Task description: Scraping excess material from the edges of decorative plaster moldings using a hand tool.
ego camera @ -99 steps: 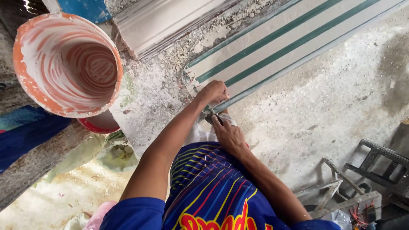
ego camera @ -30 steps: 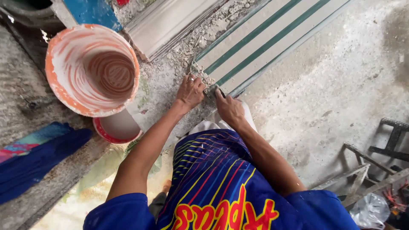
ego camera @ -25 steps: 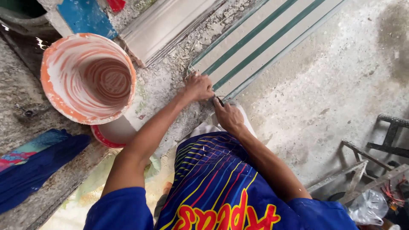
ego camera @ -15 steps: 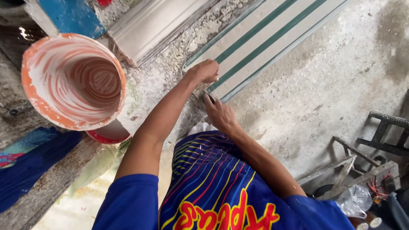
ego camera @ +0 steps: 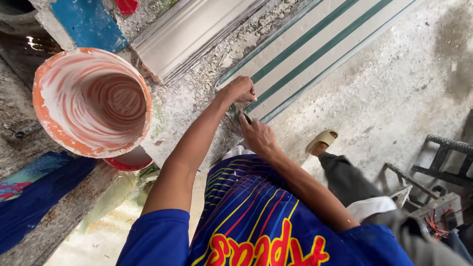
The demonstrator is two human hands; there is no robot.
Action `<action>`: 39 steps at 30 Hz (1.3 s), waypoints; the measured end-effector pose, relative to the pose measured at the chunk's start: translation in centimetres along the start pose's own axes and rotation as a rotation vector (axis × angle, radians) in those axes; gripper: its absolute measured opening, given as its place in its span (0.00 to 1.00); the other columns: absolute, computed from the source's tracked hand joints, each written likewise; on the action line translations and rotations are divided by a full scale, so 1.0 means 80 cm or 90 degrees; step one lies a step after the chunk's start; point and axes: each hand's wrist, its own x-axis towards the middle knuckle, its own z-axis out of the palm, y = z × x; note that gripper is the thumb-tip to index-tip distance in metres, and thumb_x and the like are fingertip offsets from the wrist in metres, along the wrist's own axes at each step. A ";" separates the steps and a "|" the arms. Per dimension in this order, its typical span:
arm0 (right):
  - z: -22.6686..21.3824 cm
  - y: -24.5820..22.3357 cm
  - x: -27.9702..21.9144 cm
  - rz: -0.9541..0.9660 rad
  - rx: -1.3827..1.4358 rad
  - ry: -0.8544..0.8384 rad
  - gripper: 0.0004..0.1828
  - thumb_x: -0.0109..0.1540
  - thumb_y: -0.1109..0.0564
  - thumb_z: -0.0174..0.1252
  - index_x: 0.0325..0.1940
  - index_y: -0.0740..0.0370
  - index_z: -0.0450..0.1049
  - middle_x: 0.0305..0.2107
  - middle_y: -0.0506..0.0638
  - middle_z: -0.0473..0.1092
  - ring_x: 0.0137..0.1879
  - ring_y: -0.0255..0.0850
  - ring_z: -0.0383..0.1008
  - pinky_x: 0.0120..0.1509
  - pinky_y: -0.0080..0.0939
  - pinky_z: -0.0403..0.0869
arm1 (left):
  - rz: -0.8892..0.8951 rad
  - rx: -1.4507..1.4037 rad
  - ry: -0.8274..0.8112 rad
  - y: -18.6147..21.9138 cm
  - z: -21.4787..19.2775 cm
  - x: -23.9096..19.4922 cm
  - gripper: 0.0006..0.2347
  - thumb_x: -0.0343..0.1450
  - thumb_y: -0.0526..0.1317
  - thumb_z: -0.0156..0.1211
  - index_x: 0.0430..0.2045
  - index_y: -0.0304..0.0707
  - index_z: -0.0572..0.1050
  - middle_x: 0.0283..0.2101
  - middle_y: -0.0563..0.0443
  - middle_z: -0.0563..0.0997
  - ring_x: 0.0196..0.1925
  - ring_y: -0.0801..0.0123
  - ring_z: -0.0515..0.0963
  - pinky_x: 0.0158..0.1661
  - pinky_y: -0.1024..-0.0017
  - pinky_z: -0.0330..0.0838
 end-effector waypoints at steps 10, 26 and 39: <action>-0.008 0.000 -0.002 -0.015 -0.029 -0.021 0.22 0.72 0.45 0.39 0.70 0.48 0.63 0.30 0.64 0.73 0.31 0.65 0.79 0.33 0.65 0.76 | -0.023 -0.007 0.021 0.000 0.007 0.011 0.06 0.63 0.47 0.74 0.24 0.50 0.86 0.36 0.47 0.87 0.45 0.48 0.86 0.48 0.56 0.81; -0.020 -0.020 0.036 -0.009 -0.044 -0.031 0.21 0.71 0.47 0.41 0.69 0.47 0.61 0.32 0.62 0.73 0.34 0.62 0.80 0.37 0.63 0.79 | 0.046 0.068 -0.008 0.018 0.002 0.006 0.08 0.63 0.41 0.77 0.27 0.39 0.85 0.35 0.40 0.86 0.45 0.46 0.86 0.48 0.54 0.80; -0.055 -0.046 -0.027 -0.007 -0.072 -0.146 0.32 0.69 0.55 0.41 0.78 0.46 0.49 0.41 0.64 0.71 0.41 0.66 0.80 0.44 0.64 0.79 | 0.078 0.084 0.075 0.003 0.001 0.002 0.06 0.64 0.42 0.76 0.22 0.45 0.84 0.30 0.48 0.86 0.41 0.52 0.87 0.45 0.58 0.81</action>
